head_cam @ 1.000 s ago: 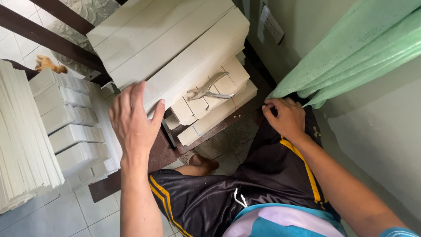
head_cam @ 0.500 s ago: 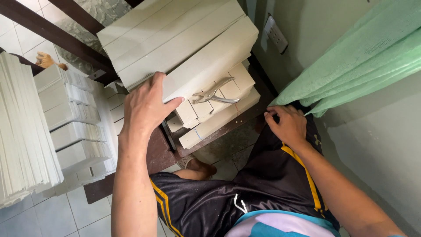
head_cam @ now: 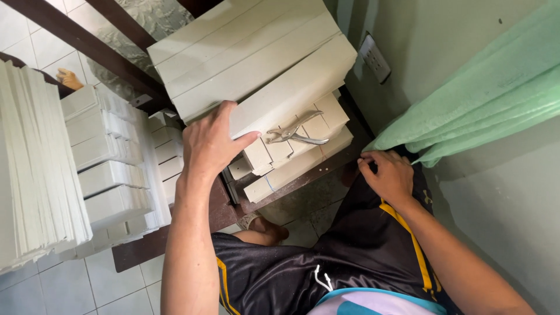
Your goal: Punching holes in the corners of cardboard sheets using a manual hand punch tool
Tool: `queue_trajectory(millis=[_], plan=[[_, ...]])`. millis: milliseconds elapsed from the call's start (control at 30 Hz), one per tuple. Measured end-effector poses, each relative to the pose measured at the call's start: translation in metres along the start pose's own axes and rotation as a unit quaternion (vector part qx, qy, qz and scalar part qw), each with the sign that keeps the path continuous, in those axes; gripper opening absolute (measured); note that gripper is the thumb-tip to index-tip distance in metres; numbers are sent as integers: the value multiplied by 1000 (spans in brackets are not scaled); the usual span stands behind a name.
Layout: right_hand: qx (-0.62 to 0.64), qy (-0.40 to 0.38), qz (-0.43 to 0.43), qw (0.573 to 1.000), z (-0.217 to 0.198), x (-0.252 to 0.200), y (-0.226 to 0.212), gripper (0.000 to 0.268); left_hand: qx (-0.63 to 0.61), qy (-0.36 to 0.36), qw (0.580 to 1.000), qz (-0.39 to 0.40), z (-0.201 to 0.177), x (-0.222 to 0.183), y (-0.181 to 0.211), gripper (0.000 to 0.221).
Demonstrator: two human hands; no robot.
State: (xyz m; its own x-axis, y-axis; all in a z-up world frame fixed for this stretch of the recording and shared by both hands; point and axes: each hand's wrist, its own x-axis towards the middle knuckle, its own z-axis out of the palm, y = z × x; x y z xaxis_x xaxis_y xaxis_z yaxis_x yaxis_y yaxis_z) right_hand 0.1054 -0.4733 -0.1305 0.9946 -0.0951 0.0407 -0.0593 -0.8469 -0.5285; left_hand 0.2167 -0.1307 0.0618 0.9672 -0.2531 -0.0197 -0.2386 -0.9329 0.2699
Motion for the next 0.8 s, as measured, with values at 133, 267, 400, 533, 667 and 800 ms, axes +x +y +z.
queue_trajectory(millis=[133,267,400,533,667,800], plan=[[-3,-15,0,1000,1,-1,0,31,4,0,1000,1,7,1,-9,66],[-17,-19,2,1000,0,-3,-2,33,-5,2,1000,4,10,1,-13,63],[-31,-23,-4,999,-6,-3,-9,33,2,-1,1000,-2,7,0,-10,63],[27,21,-59,998,1,-9,-5,23,-7,-11,1000,-13,6,0,-9,62],[57,109,-211,970,1,-19,-18,13,-1,-13,1000,-15,11,2,-15,62],[53,147,-283,946,-13,-4,-60,18,-6,-21,1000,-12,9,2,-16,63]])
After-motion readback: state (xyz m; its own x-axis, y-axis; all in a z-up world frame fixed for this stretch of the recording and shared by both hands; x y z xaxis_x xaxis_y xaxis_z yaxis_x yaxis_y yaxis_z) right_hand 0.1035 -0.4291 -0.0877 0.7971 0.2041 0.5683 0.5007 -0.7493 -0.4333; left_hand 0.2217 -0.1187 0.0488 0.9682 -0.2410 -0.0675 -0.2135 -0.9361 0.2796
